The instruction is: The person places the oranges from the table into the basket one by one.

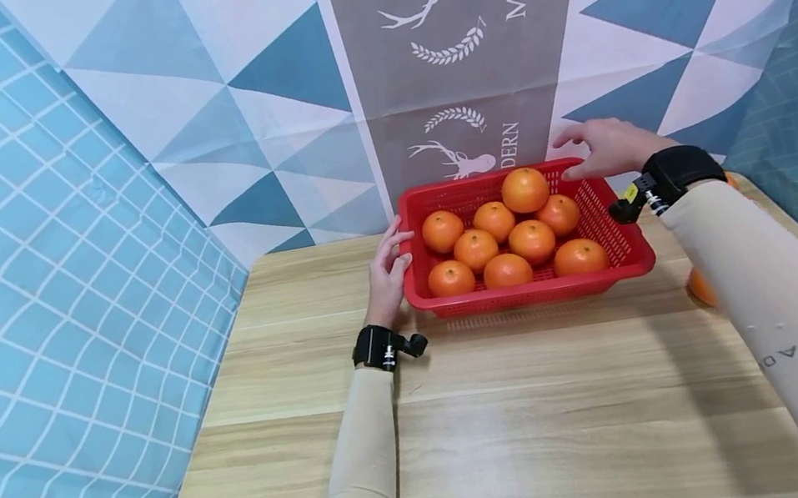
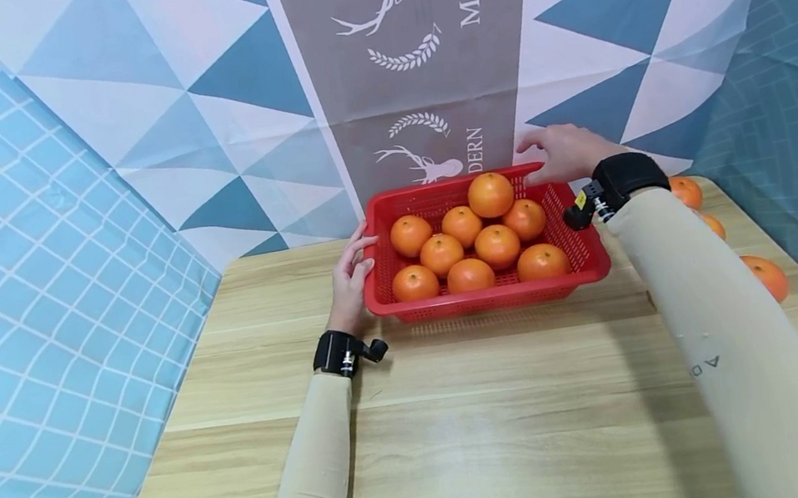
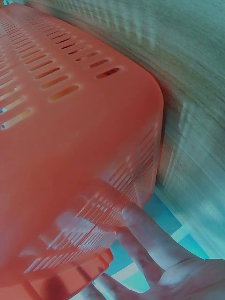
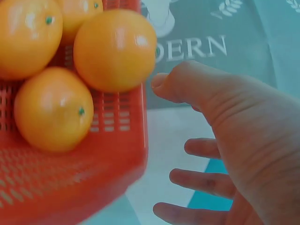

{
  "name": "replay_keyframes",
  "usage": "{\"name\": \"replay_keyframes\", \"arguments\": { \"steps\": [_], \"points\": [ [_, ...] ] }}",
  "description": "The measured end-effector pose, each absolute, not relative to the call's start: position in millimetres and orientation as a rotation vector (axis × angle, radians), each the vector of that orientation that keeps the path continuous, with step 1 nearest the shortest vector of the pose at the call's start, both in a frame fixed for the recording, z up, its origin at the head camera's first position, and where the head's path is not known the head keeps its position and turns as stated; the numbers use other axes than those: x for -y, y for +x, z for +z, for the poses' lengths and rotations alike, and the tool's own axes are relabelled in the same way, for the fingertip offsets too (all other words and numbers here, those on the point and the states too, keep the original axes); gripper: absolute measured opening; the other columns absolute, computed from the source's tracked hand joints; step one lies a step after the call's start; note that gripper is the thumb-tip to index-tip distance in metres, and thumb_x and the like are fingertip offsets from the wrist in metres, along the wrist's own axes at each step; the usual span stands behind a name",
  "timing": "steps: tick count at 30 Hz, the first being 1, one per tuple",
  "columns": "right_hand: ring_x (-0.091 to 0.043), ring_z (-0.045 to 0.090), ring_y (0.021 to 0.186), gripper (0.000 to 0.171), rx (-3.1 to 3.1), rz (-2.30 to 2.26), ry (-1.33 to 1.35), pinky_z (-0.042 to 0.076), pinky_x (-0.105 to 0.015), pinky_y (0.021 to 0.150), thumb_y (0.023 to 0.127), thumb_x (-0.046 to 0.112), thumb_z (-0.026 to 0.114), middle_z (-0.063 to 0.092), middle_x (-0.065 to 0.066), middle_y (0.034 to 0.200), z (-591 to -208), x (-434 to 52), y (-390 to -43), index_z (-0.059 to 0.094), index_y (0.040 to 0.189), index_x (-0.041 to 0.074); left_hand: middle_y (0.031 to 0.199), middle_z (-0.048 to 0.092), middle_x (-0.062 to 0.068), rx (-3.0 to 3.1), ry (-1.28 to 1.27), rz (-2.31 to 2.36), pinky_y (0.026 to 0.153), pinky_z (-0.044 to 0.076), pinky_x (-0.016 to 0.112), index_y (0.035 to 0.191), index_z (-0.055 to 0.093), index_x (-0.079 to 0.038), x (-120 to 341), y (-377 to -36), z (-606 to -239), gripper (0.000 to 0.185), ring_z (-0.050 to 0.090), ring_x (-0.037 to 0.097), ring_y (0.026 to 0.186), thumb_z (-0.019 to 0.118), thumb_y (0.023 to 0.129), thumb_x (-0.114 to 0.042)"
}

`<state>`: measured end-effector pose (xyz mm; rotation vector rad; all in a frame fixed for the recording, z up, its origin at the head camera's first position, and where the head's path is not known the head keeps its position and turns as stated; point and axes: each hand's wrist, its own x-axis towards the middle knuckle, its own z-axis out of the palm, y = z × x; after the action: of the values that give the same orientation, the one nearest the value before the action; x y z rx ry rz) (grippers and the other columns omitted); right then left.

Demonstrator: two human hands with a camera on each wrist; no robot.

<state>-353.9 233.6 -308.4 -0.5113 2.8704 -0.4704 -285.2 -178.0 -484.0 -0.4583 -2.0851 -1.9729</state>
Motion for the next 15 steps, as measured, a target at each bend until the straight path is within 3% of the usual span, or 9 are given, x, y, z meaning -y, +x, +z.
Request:
{"name": "replay_keyframes", "arguments": {
  "steps": [8,15],
  "points": [
    [-0.062,0.046,0.144,0.078,-2.884,-0.431,-0.449,0.061,-0.074,0.109,0.101,0.031,0.079,0.046,-0.042,0.163,-308.3,-265.3,-354.6,0.047,0.165,0.001,0.184,0.042,0.003,2.082,-0.464,-1.974,0.125,0.051,0.052,0.148,0.062,0.009,178.7,-284.0,-484.4,0.04,0.044,0.034,0.169,0.049,0.111,0.002],
    [-0.064,0.044,0.146,0.079,-2.884,-0.347,-0.433,0.056,-0.078,0.112,0.104,0.039,0.076,0.043,-0.043,0.165,-305.0,-293.0,-353.2,0.046,0.164,-0.002,0.184,0.041,0.004,2.078,-0.47,-1.985,0.125,0.051,0.055,0.147,0.064,0.008,178.6,-284.9,-483.4,0.039,0.042,0.034,0.17,0.05,0.111,0.002]
  ]
}}
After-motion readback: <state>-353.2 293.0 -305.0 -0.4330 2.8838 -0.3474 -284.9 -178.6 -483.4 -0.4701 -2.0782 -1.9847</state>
